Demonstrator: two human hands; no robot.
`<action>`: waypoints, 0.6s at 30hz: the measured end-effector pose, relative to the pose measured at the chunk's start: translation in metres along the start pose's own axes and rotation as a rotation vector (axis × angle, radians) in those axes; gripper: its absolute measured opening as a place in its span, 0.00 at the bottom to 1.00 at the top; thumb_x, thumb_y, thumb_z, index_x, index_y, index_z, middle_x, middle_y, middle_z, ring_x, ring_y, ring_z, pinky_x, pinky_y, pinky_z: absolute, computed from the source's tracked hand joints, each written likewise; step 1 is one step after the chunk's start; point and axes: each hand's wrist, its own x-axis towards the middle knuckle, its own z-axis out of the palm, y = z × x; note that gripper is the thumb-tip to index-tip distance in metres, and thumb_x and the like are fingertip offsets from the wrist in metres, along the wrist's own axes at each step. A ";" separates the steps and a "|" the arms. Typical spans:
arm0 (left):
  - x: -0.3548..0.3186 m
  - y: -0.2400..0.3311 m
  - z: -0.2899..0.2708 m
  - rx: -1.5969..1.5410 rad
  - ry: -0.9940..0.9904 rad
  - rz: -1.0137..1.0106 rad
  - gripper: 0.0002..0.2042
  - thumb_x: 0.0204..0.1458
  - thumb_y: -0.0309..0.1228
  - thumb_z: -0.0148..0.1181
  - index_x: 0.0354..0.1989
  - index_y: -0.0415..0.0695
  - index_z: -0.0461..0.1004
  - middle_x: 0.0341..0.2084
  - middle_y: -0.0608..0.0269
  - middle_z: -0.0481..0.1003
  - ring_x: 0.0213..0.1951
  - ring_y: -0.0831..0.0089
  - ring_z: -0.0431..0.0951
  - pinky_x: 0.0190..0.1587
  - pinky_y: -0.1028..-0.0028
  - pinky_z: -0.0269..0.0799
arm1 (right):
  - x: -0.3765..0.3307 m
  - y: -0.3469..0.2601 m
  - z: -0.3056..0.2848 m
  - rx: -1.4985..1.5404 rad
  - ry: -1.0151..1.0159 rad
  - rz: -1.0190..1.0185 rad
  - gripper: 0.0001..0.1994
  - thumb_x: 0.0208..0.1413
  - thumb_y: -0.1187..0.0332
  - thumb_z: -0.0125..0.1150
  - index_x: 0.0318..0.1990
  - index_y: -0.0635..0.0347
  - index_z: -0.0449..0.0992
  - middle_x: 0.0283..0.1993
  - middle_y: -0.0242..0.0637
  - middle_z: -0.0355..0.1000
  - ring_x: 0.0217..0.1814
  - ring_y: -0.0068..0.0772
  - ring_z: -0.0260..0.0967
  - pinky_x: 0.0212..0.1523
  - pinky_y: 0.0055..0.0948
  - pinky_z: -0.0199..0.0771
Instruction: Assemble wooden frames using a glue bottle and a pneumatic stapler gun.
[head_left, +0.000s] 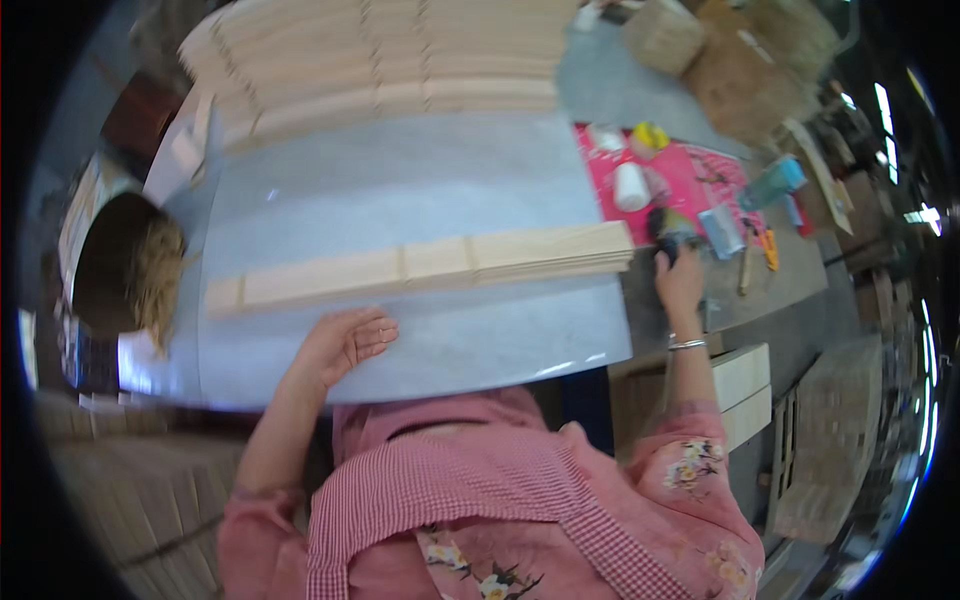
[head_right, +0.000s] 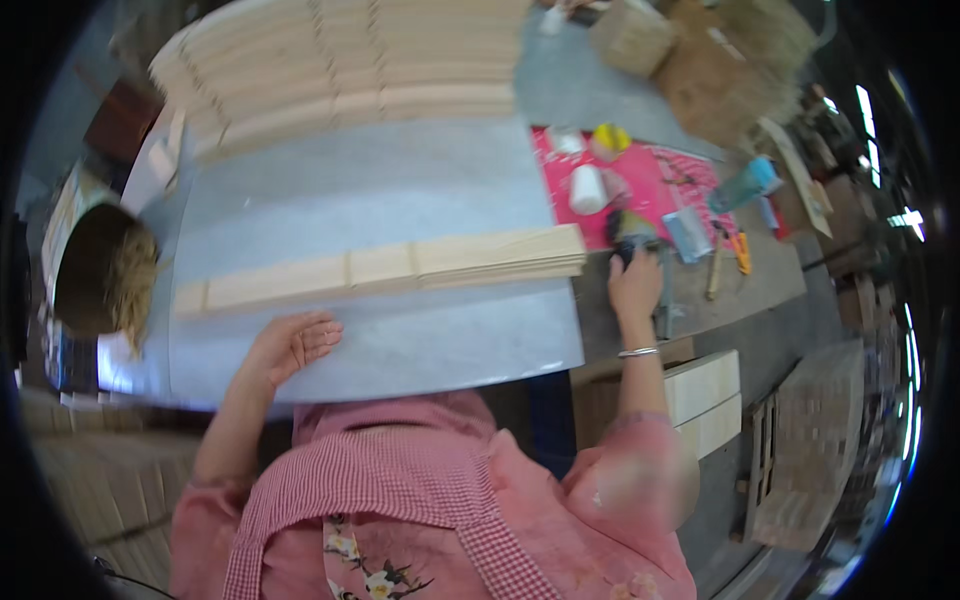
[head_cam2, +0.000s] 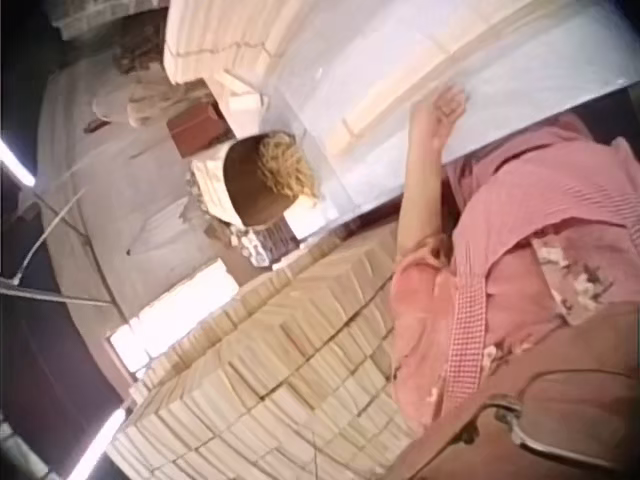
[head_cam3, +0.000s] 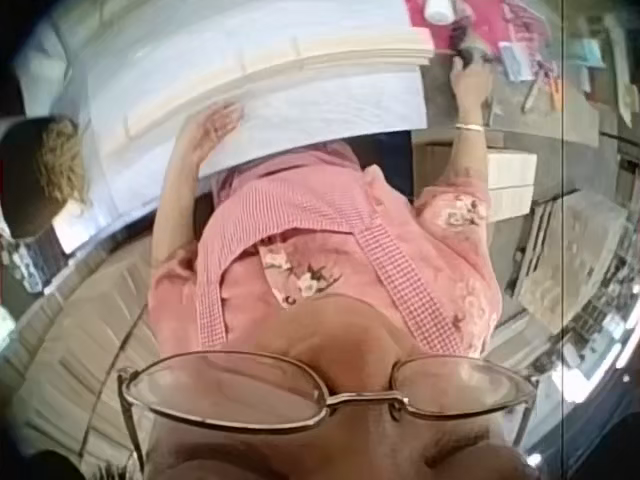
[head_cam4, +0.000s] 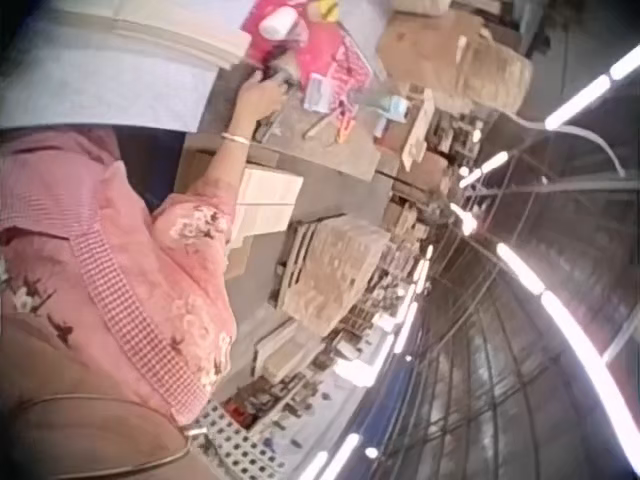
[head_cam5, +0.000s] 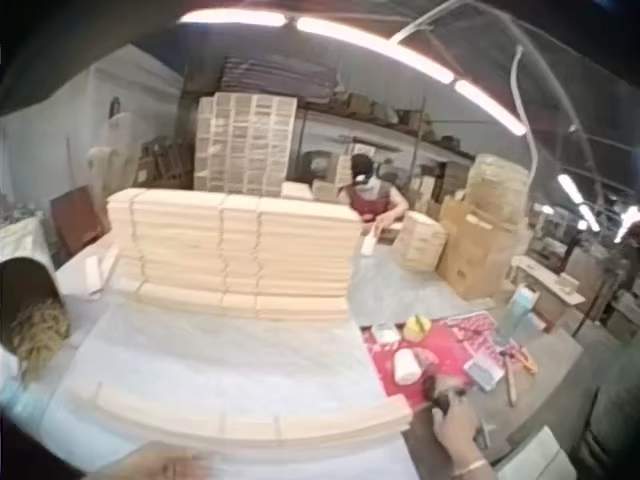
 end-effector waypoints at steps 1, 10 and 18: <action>-0.018 -0.001 -0.006 0.254 0.024 0.155 0.17 0.57 0.30 0.68 0.50 0.32 0.76 0.32 0.58 0.81 0.28 0.68 0.80 0.34 0.75 0.78 | -0.003 -0.020 -0.012 0.119 0.060 -0.160 0.22 0.54 0.58 0.67 0.52 0.64 0.74 0.48 0.51 0.74 0.50 0.53 0.72 0.52 0.44 0.74; 0.002 0.081 -0.103 2.028 0.376 0.924 0.34 0.34 0.33 0.76 0.57 0.47 0.74 0.53 0.57 0.73 0.53 0.56 0.73 0.58 0.60 0.67 | -0.008 -0.170 -0.020 0.053 -0.308 -1.053 0.34 0.38 0.60 0.76 0.56 0.57 0.72 0.52 0.42 0.73 0.53 0.47 0.71 0.54 0.38 0.72; 0.027 0.121 -0.118 1.895 0.371 0.728 0.28 0.35 0.30 0.72 0.50 0.43 0.76 0.45 0.57 0.77 0.46 0.55 0.75 0.51 0.63 0.71 | 0.035 -0.206 0.006 0.054 -0.464 -0.986 0.26 0.36 0.64 0.74 0.48 0.55 0.73 0.49 0.39 0.74 0.50 0.46 0.72 0.50 0.38 0.74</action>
